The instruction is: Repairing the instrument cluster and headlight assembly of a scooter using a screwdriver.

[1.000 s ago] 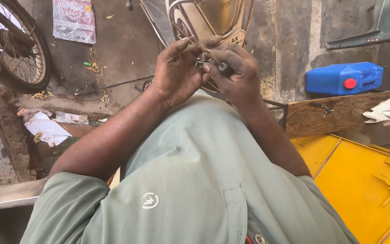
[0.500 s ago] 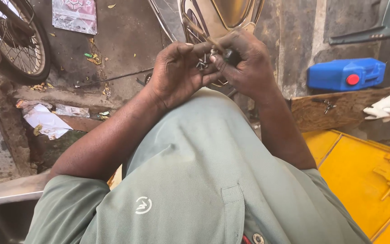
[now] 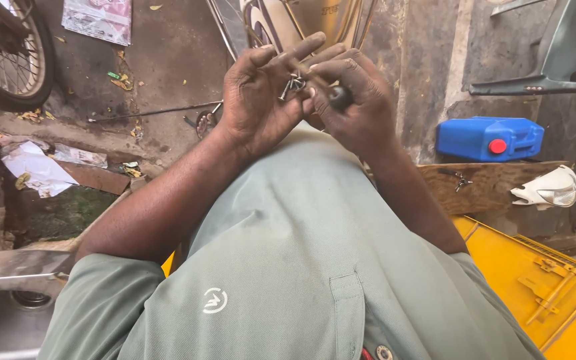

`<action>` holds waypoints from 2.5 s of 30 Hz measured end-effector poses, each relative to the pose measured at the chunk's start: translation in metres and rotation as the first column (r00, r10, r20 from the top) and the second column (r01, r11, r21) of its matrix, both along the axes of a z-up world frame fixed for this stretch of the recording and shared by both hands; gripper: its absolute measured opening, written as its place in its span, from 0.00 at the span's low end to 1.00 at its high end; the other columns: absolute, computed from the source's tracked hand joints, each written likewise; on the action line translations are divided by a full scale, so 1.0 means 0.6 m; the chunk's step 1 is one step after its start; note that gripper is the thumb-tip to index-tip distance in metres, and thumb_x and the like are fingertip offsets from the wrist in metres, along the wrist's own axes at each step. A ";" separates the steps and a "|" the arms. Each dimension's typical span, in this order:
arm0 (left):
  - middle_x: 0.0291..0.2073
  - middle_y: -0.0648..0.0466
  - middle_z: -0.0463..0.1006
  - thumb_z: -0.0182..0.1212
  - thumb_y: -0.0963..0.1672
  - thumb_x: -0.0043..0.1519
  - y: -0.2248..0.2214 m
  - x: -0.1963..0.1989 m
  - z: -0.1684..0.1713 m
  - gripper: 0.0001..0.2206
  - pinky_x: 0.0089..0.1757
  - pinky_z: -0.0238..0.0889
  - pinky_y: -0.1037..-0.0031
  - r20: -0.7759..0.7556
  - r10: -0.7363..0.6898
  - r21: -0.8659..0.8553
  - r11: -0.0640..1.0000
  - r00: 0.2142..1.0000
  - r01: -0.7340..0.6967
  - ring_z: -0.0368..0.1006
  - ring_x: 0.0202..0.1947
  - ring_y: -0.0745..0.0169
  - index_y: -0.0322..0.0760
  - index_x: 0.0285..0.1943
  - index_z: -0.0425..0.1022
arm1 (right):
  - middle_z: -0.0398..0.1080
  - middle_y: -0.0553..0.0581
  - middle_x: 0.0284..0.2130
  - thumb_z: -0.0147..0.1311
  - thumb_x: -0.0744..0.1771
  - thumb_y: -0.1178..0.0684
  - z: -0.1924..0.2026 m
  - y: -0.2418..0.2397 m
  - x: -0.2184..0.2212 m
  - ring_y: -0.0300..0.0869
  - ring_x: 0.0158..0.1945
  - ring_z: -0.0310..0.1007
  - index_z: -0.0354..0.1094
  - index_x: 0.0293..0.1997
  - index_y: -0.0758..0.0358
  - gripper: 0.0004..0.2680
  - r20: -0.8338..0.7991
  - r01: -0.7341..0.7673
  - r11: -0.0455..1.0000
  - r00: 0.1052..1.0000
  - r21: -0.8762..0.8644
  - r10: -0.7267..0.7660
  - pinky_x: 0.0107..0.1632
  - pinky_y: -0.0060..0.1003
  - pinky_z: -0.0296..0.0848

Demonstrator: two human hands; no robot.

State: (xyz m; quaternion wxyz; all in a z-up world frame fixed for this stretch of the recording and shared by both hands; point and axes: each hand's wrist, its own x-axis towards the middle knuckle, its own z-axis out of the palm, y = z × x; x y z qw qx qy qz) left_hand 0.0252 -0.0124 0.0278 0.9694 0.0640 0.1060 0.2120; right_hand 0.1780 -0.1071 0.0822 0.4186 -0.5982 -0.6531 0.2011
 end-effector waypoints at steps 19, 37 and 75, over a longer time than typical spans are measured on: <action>0.72 0.37 0.61 0.50 0.55 0.65 -0.042 0.045 -0.004 0.38 0.64 0.62 0.65 0.094 -0.039 -0.047 0.998 0.995 0.044 0.62 0.69 0.54 0.27 0.80 0.51 | 0.74 0.52 0.42 0.64 0.69 0.62 0.009 -0.046 0.061 0.36 0.44 0.77 0.75 0.48 0.62 0.05 -0.018 0.049 0.987 0.998 -0.154 -0.053 0.44 0.32 0.78; 0.72 0.36 0.60 0.51 0.60 0.62 -0.048 0.029 0.012 0.41 0.71 0.58 0.48 0.104 -0.086 0.030 0.996 0.991 0.083 0.62 0.72 0.44 0.30 0.77 0.54 | 0.74 0.53 0.39 0.67 0.65 0.56 0.034 -0.042 0.011 0.41 0.36 0.79 0.75 0.51 0.60 0.10 0.277 -0.064 0.978 0.954 -0.199 0.119 0.40 0.38 0.79; 0.26 0.60 0.65 0.49 0.55 0.68 0.047 -0.106 -0.161 0.19 0.26 0.56 0.74 -0.750 -0.081 -0.031 0.996 0.656 0.088 0.61 0.24 0.69 0.38 0.44 0.75 | 0.73 0.63 0.40 0.58 0.63 0.52 -0.300 -0.254 0.068 0.56 0.44 0.75 0.71 0.43 0.63 0.09 0.363 0.480 0.519 0.876 -0.707 -0.316 0.49 0.51 0.72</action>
